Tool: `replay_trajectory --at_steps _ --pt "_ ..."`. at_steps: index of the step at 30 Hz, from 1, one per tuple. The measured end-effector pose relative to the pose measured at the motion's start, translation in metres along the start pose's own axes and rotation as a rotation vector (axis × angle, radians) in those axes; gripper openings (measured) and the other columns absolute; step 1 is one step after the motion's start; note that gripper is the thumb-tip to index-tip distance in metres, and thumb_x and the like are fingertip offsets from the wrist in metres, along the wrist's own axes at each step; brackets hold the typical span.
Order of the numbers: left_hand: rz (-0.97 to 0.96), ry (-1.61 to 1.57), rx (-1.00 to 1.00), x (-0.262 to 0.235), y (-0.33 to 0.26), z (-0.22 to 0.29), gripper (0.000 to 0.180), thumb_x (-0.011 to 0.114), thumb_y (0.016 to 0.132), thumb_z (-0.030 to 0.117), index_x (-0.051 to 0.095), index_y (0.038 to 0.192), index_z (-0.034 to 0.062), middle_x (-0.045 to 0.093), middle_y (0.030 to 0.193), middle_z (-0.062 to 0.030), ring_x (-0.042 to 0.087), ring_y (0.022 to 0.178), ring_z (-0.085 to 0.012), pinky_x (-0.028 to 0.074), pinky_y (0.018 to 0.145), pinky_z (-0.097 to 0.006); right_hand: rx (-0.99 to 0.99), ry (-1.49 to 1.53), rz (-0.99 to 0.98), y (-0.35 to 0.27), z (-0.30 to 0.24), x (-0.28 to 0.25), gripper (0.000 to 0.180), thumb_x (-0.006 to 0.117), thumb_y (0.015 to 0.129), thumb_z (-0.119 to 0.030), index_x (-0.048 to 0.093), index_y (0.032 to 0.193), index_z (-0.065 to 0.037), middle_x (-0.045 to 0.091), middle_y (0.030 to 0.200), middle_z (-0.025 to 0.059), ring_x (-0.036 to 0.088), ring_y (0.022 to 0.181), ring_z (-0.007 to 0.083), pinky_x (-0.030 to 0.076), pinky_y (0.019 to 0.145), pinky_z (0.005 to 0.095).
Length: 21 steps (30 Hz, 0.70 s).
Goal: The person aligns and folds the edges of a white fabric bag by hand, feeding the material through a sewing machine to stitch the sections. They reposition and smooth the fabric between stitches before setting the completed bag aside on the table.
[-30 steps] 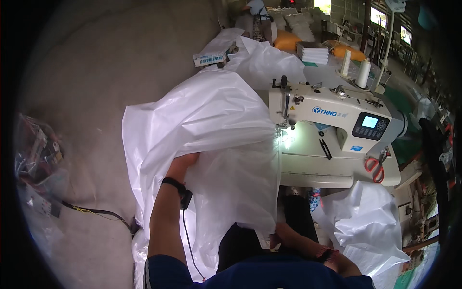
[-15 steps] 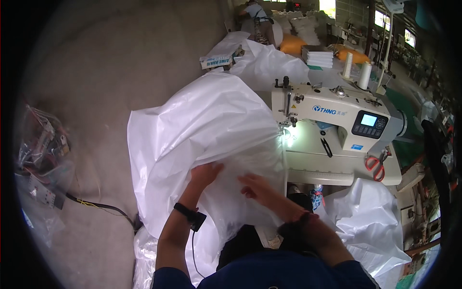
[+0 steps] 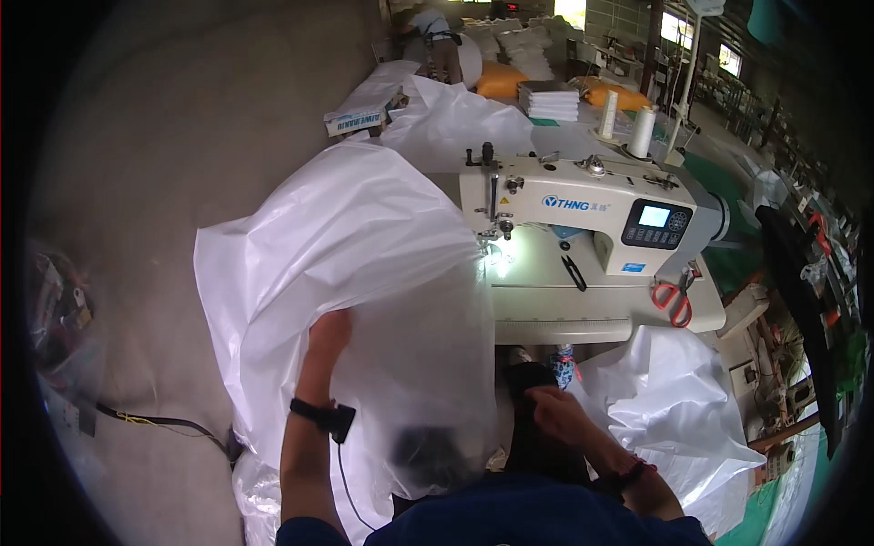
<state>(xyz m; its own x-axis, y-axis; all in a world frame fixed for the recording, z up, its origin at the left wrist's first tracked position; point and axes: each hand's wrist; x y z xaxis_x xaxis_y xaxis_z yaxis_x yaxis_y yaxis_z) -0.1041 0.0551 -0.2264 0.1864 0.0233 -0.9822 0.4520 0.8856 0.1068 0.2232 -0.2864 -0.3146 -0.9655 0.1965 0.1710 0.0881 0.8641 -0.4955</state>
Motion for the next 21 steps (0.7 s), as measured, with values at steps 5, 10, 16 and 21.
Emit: replay_trajectory --at_steps 5,10,16,21 --pt "0.383 0.013 0.444 0.034 -0.029 0.065 0.046 0.057 0.087 0.036 0.053 0.119 0.0019 0.056 0.111 -0.0211 0.054 0.103 -0.0393 0.043 0.090 -0.046 -0.624 -0.725 0.305 0.090 0.028 0.039 0.052 0.059 0.086 -0.032 0.048 0.127 -0.001 0.065 0.094 0.0133 0.063 0.080 0.0209 0.052 0.069 0.0315" --pt "0.311 -0.198 0.134 0.029 0.003 -0.003 0.040 0.053 0.090 0.033 0.054 0.124 0.0113 0.057 0.120 -0.0159 0.053 0.111 -0.0324 0.043 0.093 -0.044 0.163 -0.355 -0.138 0.100 -0.004 0.080 0.052 0.062 0.087 -0.032 0.050 0.124 0.002 0.062 0.109 0.0116 0.059 0.102 0.0209 0.049 0.087 0.0343" --pt "0.121 0.012 0.077 0.014 0.047 -0.021 0.040 0.048 0.091 0.025 0.052 0.126 0.0052 0.052 0.129 -0.0167 0.048 0.120 -0.0316 0.037 0.101 -0.042 0.161 0.240 -0.281 0.028 -0.023 0.087 0.046 0.057 0.091 -0.035 0.052 0.120 0.000 0.062 0.108 0.0095 0.063 0.091 0.0226 0.053 0.077 0.0347" --pt "0.257 0.080 0.140 0.010 0.050 -0.006 0.038 0.049 0.089 0.019 0.053 0.122 0.0031 0.053 0.126 -0.0184 0.049 0.118 -0.0325 0.037 0.101 -0.041 0.163 0.065 -0.319 0.026 -0.033 0.077 0.043 0.058 0.091 -0.031 0.052 0.119 0.001 0.062 0.108 0.0102 0.063 0.093 0.0227 0.053 0.078 0.0357"
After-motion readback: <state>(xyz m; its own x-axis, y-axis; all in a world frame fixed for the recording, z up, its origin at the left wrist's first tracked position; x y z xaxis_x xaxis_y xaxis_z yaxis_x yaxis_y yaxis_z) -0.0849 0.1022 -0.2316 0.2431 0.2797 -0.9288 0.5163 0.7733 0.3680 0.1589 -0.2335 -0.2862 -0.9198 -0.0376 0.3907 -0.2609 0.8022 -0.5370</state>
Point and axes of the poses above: each hand's wrist, its own y-axis towards the middle knuckle, its own x-axis out of the palm, z = x × y
